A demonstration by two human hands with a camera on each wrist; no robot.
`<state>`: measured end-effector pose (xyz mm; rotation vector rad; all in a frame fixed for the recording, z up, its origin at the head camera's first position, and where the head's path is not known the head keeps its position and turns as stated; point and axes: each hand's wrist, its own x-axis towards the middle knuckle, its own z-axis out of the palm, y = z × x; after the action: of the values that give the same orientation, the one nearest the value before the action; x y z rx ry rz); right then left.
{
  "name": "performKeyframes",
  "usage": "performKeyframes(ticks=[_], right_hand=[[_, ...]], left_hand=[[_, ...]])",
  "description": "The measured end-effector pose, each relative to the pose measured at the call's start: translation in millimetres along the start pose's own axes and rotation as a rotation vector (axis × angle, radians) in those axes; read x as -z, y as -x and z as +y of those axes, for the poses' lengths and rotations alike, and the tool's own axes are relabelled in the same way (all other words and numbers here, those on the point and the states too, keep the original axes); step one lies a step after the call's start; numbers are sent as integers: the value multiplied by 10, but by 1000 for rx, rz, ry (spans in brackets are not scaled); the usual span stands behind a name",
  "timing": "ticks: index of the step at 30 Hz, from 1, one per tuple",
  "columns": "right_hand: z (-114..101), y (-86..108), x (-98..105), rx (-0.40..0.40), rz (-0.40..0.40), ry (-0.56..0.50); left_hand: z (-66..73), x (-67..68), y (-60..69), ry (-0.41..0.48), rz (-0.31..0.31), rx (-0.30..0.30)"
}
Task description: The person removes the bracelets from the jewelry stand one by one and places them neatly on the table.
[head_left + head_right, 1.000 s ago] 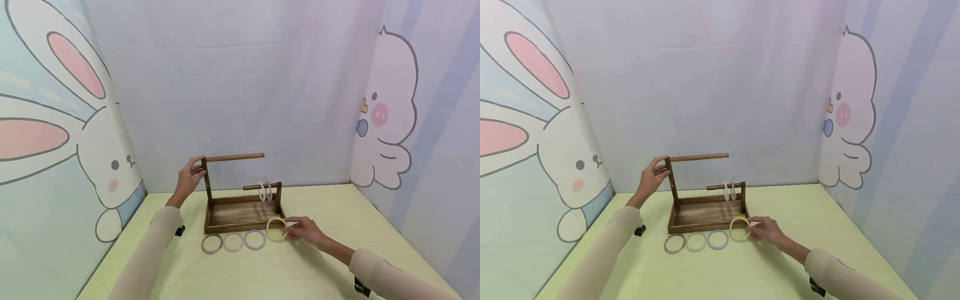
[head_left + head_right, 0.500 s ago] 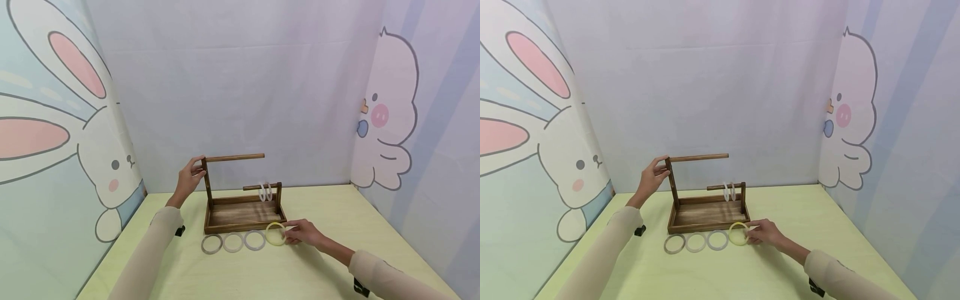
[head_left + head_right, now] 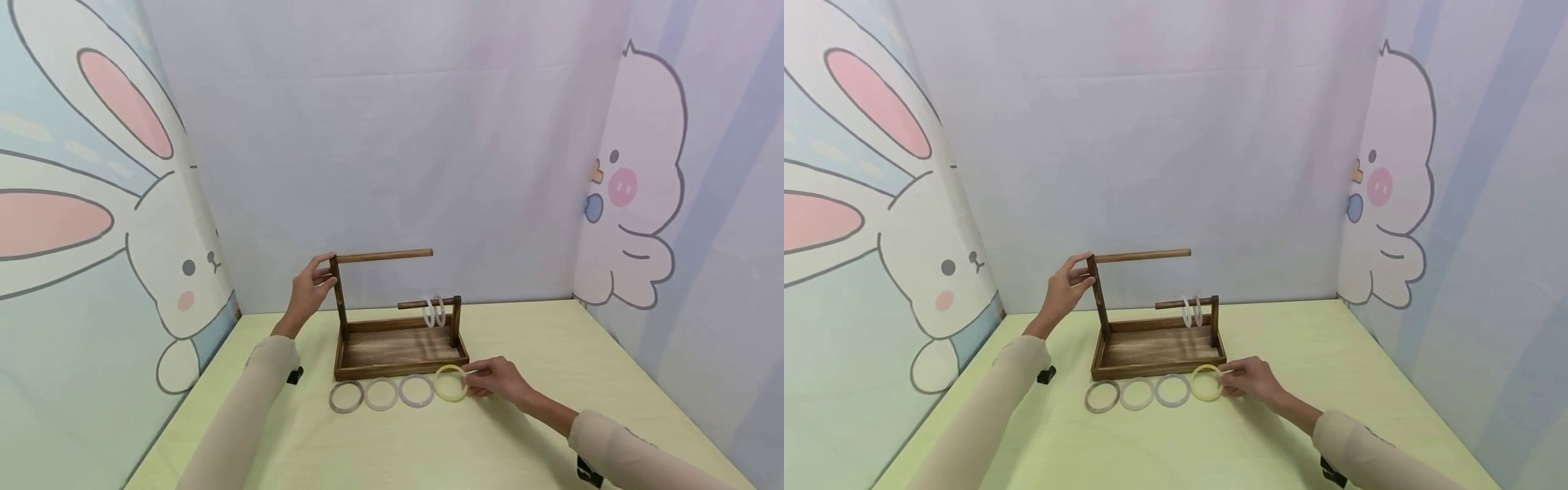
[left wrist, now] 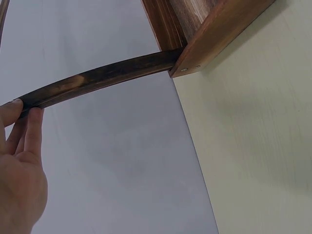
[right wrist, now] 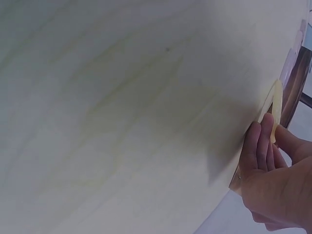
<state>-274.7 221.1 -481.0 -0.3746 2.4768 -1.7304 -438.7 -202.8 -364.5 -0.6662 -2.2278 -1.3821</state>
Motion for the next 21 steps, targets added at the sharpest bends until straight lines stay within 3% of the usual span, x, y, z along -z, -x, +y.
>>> performKeyframes(ticks=[21], right_hand=[[15,0,-52,-1,150,67]], left_hand=[[11,-4,5,1,8,-9]])
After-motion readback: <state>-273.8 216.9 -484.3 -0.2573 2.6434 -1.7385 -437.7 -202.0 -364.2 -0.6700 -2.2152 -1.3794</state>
